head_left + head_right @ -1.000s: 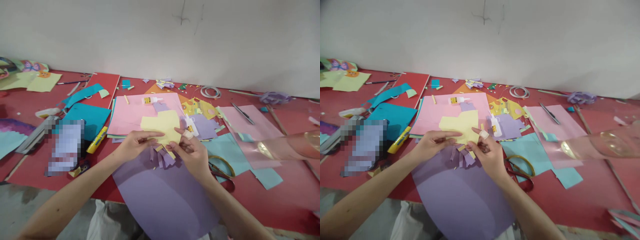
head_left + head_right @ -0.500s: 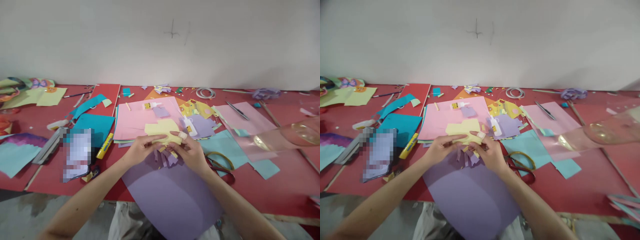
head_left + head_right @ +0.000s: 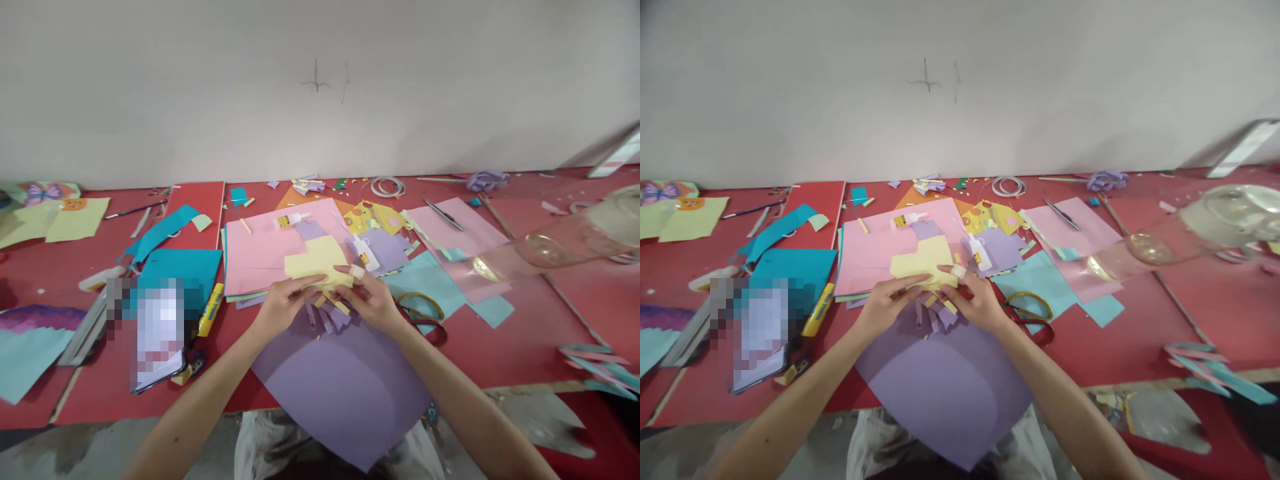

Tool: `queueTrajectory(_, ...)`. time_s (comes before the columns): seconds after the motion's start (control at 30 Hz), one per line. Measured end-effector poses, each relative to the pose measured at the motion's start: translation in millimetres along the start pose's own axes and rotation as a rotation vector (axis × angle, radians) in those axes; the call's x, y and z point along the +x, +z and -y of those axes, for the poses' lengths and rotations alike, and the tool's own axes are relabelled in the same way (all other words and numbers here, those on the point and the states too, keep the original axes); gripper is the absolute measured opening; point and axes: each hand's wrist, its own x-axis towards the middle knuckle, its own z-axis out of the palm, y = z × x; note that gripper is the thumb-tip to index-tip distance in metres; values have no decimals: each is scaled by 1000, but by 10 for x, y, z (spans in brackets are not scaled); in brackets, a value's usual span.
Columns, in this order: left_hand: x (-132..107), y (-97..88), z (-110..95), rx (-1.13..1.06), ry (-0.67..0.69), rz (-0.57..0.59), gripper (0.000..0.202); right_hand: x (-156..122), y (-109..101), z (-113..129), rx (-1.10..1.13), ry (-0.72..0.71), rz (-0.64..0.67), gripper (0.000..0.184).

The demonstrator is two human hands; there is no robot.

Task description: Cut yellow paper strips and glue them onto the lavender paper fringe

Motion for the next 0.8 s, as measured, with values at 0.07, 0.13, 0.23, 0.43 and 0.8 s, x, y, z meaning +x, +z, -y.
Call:
queueTrajectory(0.07, -6, -10, 4, -5, -11, -4, 29, -9, 5, -21, 22, 10, 30, 40)
queueTrajectory(0.13, -13, -14, 12, -34, -16, 11, 31, -17, 12, -47, 27, 20, 28, 38)
queueTrajectory(0.23, -17, -8, 5, -77, 2, 27, 33, -28, 4, -64, 32, 37, 27, 34)
queueTrajectory(0.43, -80, 70, -188, -2, 19, 27, 28, -132, -96, 50, 45, 66, 64, 35)
queueTrajectory(0.8, -538, 554, -424, -229, -201, -313, 19, -543, 220, 445, 362, 306, -353, 63)
